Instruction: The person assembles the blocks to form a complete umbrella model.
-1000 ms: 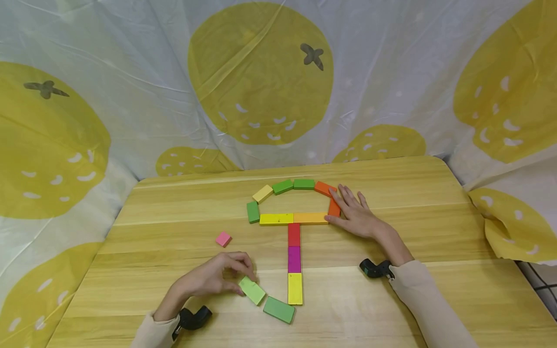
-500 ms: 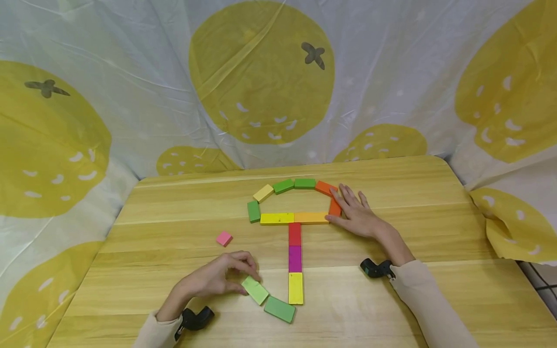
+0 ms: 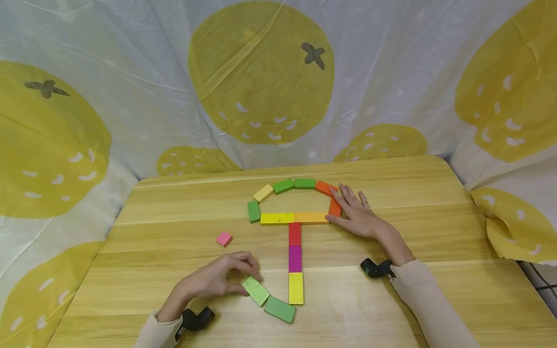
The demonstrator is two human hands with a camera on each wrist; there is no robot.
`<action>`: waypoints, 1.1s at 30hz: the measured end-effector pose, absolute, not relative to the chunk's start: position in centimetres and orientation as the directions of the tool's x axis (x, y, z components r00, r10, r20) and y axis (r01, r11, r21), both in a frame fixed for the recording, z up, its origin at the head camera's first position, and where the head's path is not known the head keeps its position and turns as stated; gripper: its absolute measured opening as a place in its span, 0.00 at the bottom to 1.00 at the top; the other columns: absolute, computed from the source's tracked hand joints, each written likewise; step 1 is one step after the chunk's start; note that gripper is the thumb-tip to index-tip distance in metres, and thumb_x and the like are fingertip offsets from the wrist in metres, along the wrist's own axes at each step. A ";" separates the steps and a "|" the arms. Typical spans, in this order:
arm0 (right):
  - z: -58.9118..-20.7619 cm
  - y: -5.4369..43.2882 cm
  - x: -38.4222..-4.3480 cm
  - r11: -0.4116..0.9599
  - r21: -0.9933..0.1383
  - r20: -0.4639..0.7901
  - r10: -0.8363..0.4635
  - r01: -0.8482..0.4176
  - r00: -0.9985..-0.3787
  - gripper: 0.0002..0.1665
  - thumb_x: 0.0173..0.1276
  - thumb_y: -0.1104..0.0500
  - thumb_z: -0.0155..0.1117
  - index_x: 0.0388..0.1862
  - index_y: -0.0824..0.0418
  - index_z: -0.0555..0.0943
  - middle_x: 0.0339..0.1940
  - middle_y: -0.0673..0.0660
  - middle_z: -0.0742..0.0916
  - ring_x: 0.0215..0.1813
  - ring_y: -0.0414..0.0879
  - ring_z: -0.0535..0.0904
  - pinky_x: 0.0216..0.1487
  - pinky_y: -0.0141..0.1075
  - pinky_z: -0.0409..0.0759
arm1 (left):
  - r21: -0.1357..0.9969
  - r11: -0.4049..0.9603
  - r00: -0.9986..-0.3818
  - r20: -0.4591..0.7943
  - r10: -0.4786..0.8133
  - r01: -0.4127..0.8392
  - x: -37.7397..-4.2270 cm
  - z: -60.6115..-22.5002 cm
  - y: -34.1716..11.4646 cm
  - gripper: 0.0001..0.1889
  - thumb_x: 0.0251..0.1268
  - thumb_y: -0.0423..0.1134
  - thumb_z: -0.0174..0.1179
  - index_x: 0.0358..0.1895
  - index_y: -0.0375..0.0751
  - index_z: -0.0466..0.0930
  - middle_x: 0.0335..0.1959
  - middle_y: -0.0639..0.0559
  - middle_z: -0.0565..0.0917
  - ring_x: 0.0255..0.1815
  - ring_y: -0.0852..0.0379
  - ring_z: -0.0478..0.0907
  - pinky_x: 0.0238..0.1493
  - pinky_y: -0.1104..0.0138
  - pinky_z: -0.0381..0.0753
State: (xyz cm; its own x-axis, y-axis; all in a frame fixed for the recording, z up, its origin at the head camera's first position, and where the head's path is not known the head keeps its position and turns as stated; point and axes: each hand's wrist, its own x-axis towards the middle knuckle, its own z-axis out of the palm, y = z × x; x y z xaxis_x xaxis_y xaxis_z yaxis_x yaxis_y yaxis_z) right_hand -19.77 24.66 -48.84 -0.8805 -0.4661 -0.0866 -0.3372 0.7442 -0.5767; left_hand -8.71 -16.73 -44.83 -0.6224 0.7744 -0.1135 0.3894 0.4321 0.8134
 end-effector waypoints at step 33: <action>-48.5 24.6 -19.6 0.736 -0.573 -0.064 -0.479 -0.361 -0.875 0.55 0.78 0.35 0.55 0.88 0.53 0.39 0.88 0.65 0.42 0.88 0.63 0.33 0.82 0.65 0.23 | 0.707 0.659 -0.954 0.078 0.289 0.257 -11.6 -45.1 -22.3 0.20 0.59 0.29 0.74 0.56 0.37 0.86 0.56 0.42 0.81 0.45 0.49 0.78 0.36 0.70 0.72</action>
